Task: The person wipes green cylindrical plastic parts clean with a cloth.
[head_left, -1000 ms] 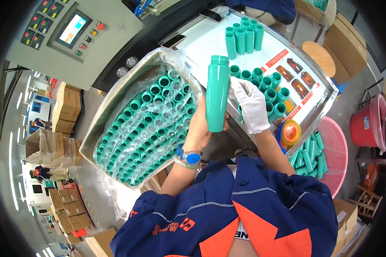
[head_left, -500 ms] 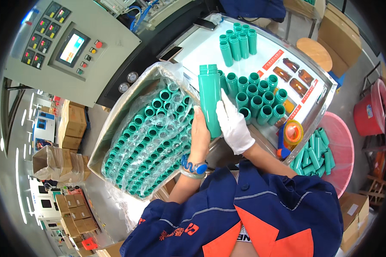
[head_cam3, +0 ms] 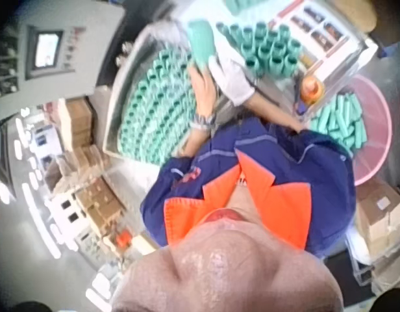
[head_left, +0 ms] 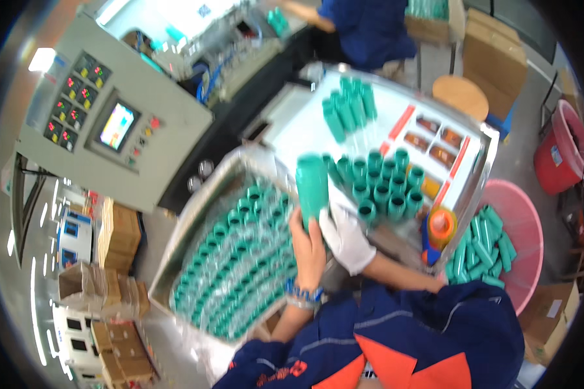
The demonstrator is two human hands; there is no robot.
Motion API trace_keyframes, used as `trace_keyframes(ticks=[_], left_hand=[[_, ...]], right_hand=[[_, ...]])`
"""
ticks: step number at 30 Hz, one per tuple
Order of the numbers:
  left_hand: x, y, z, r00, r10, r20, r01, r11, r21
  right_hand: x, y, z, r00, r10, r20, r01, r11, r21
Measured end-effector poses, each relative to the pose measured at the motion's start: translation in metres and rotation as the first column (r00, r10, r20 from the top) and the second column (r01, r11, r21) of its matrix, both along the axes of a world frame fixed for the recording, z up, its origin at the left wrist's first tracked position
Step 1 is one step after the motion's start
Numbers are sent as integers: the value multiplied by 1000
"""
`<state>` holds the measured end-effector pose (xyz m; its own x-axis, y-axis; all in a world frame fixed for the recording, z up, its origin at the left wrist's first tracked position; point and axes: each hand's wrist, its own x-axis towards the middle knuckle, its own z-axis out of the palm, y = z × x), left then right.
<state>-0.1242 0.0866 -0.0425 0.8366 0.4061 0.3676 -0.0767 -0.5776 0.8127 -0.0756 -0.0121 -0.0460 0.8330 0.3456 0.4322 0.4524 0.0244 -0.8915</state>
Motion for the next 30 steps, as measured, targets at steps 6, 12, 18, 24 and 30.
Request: trace_keyframes(ticks=[6,12,18,24,30], left_hand=[[0,-4,-12,967,-215,-136,174,950,-259],[-9,-2,-13,642,-743,-191,-7,244,-970],[-13,10,-5,460,-841,285,135,-251,-958],[-31,25,3,437,-887,150,123,-106,-987],[-41,23,22,555,-773,-307,216,490,-845]], right_hand=[[30,-16,29,915,64,-398,151,861,486],[53,-67,39,802,247,-544,52,879,475],[53,-87,57,986,98,132,-113,988,108],[47,-98,69,944,178,276,-110,964,-244],[33,-87,48,995,91,-39,-99,951,-291]])
